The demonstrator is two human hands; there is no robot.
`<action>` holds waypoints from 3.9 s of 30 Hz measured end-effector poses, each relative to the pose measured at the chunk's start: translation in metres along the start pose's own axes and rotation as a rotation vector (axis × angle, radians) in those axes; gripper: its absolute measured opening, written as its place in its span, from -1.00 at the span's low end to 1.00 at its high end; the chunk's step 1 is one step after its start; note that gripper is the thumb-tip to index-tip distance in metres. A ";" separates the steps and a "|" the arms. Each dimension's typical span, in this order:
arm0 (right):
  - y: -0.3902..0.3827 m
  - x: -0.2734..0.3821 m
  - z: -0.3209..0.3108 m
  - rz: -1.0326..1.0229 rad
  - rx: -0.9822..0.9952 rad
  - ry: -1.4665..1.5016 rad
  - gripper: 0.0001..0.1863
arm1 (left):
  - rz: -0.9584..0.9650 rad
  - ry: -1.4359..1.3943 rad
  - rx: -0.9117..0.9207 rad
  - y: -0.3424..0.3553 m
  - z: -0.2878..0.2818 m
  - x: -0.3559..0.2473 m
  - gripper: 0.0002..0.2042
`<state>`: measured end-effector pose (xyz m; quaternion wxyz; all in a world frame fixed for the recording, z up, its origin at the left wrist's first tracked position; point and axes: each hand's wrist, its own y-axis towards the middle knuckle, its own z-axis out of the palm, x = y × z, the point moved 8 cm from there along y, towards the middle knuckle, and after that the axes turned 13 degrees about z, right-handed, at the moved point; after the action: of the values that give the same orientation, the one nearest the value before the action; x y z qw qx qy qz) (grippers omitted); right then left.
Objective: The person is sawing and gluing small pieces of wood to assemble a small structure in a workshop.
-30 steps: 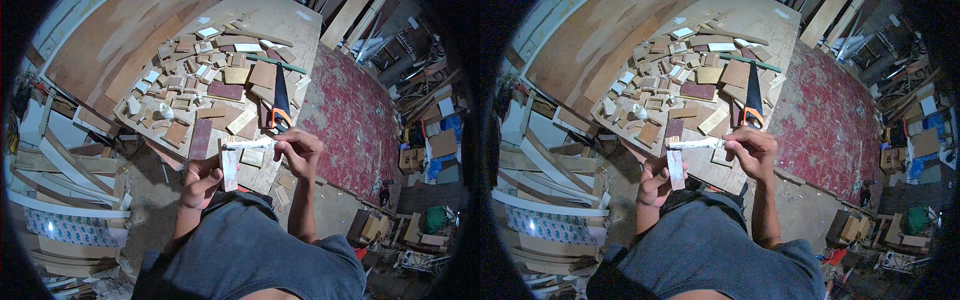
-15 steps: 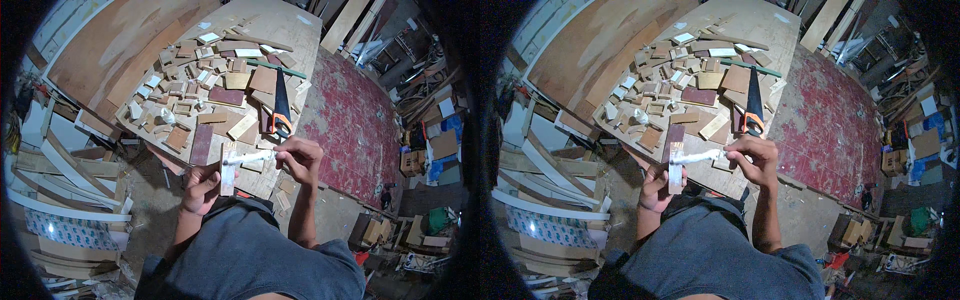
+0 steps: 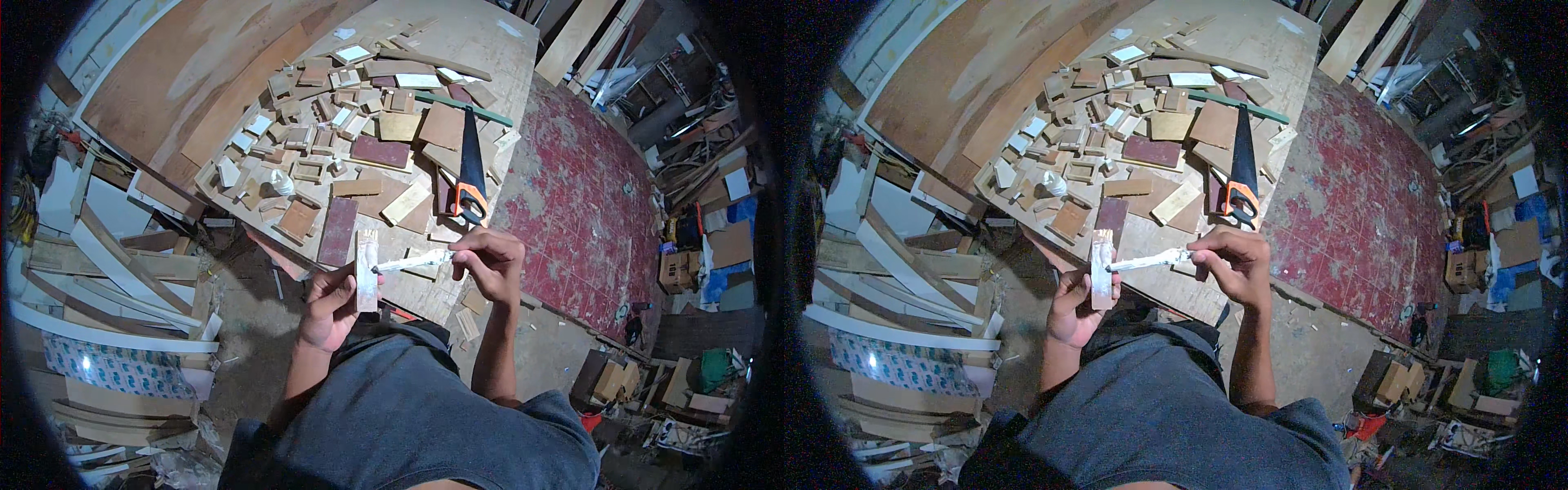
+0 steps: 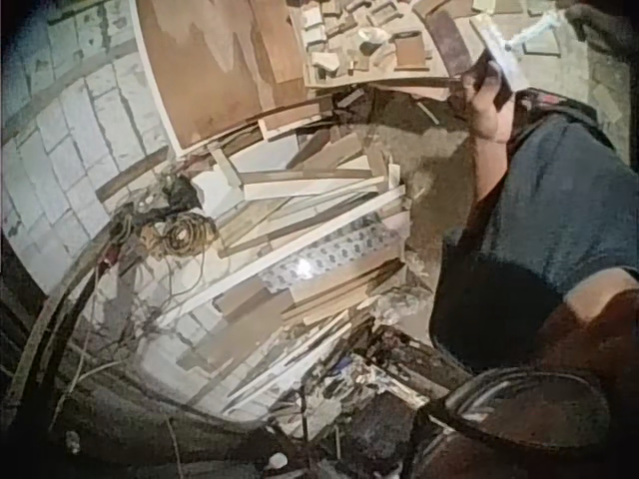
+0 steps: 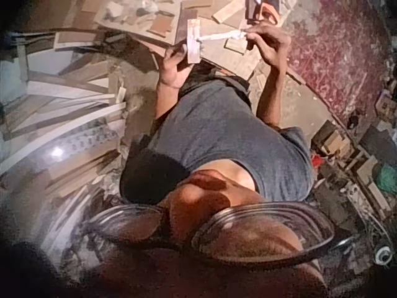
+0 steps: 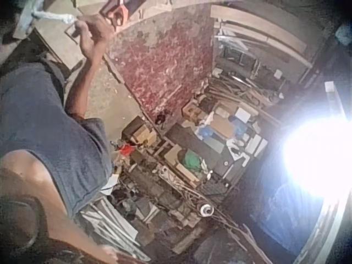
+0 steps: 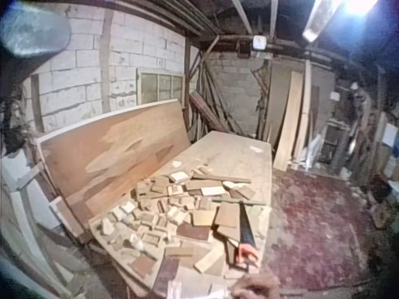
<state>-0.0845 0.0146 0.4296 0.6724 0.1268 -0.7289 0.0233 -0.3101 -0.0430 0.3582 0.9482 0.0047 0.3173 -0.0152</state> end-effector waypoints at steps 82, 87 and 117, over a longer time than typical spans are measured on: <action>-0.002 -0.033 -0.004 0.261 -0.071 -0.039 -0.94 | -0.096 0.045 -0.032 0.045 -0.033 0.011 -0.65; -0.003 -0.046 -0.028 0.206 -0.111 0.227 -0.92 | 0.016 0.128 -0.160 0.012 -0.040 0.009 -0.64; 0.315 -0.326 0.347 -0.047 0.204 -1.070 -0.84 | 0.121 0.007 -0.779 -0.052 -0.294 -0.102 -0.76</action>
<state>-0.4694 0.2978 0.1185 0.1922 0.2019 -0.9603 0.0109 -0.5700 -0.0869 0.1842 0.8771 -0.3367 0.3016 0.1623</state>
